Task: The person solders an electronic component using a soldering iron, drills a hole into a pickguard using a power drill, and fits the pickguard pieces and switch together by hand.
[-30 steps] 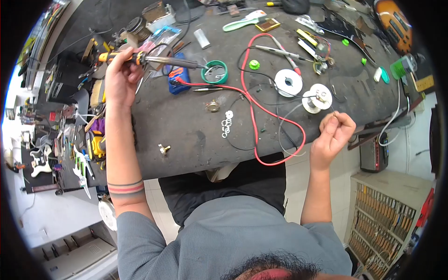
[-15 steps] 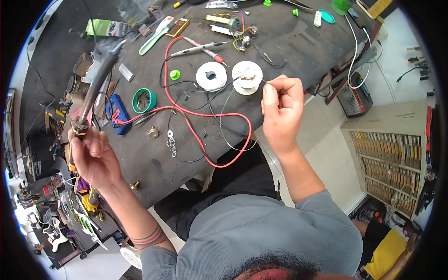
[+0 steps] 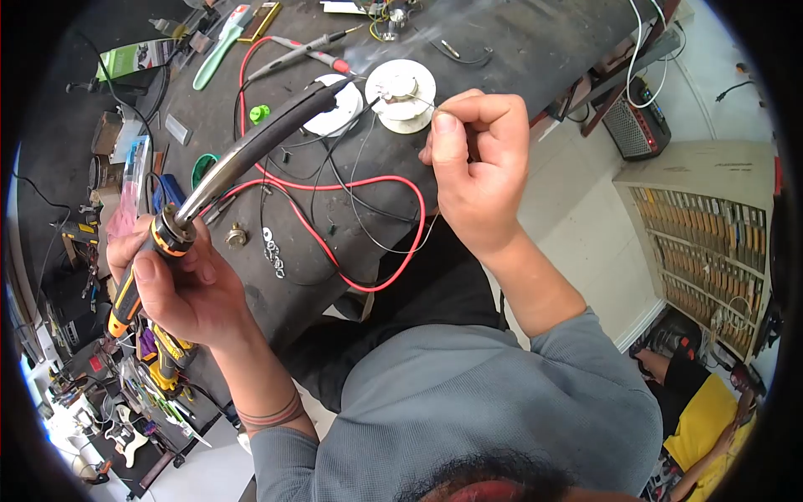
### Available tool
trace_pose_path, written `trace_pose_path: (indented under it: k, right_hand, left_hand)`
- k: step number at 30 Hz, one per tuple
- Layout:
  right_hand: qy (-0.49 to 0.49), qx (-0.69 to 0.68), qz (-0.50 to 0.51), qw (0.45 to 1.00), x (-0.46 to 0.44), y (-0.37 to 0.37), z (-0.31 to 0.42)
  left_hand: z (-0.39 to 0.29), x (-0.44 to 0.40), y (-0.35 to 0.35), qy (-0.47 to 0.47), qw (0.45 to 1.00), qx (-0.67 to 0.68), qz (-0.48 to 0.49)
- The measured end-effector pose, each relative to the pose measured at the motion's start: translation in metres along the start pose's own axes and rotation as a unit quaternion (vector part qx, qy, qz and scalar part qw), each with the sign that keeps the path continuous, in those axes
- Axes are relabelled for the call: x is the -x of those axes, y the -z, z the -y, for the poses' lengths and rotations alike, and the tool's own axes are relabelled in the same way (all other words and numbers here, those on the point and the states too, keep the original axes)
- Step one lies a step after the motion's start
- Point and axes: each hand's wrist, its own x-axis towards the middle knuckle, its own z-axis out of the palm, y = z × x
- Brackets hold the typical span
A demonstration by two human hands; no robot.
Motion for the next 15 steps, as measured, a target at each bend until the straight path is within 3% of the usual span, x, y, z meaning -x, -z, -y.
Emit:
trace_pose_path:
  k: [15]
  right_hand:
    - [0.003, -0.006, -0.051, 0.999, -0.0003, -0.0046, -0.0056]
  left_hand:
    - [0.01, -0.001, -0.0078, 0.023, 0.999, -0.022, 0.02]
